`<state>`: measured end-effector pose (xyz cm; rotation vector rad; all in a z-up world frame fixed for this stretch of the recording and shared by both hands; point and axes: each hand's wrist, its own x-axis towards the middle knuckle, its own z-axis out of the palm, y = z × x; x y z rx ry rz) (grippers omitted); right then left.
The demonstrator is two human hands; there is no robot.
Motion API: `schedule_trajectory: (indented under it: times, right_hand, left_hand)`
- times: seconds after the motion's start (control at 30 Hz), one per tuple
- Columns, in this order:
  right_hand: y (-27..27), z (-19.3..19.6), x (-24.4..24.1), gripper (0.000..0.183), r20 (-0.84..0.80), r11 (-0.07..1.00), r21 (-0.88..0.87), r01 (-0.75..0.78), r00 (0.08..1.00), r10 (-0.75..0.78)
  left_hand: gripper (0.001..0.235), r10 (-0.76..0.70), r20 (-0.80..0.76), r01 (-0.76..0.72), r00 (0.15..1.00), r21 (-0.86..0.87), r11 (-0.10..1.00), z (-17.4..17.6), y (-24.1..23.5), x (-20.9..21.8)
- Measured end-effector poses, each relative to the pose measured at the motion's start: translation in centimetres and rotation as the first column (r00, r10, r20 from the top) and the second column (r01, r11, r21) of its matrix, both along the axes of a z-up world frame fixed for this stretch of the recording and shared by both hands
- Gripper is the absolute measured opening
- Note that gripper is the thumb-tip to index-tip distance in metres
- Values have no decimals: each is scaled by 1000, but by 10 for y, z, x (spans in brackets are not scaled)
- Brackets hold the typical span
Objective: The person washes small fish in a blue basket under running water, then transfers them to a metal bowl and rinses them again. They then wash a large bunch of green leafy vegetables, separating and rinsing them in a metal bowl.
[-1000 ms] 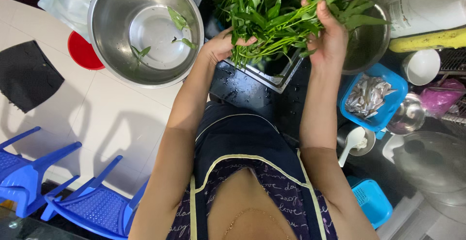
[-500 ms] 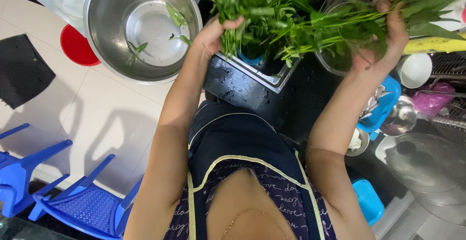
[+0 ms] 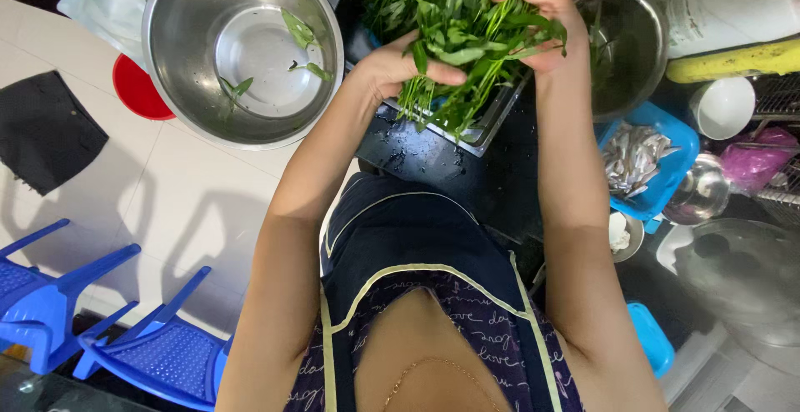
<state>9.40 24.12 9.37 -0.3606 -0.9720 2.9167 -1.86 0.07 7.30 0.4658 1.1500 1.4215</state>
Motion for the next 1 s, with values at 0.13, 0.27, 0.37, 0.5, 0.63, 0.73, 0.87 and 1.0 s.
schedule_trajectory:
  times: [0.13, 0.27, 0.37, 0.5, 0.63, 0.73, 0.87, 1.0]
  right_hand:
    - [1, -3, -6, 13, 39, 999, 23, 35, 999, -36]
    - [8, -17, -5, 12, -31, 996, -62, 60, 998, -62]
    - [16, -29, -7, 7, -9, 978, -176, 112, 993, -115]
    - [23, -39, -2, 8, 41, 966, -198, 166, 986, -161]
    - [36, -35, 12, 8, -39, 972, -22, 234, 971, -235]
    - [56, -31, 32, 11, -25, 927, -176, 331, 940, -341]
    - [90, -31, 61, 10, -30, 842, -149, 519, 849, -528]
    - [108, -21, 87, 19, -156, 840, 16, 542, 831, -534]
  left_hand:
    - [89, 72, -81, -86, 994, -188, 978, 6, -2, 2]
    - [92, 7, 75, 10, 997, -224, 975, 0, -11, -2]
    - [91, -184, 147, 163, 972, 147, 976, -8, -20, -2]
    - [83, -146, -26, 147, 989, 43, 988, -13, -24, 6]
    - [66, -250, -108, 256, 962, 47, 966, -4, -27, 1]
    - [56, -220, -50, 222, 974, 30, 975, 2, -34, -9]
    - [57, -124, 1, 124, 992, -46, 991, 0, -41, -21]
    - [62, 89, -82, -114, 993, -398, 910, -2, -49, -31]
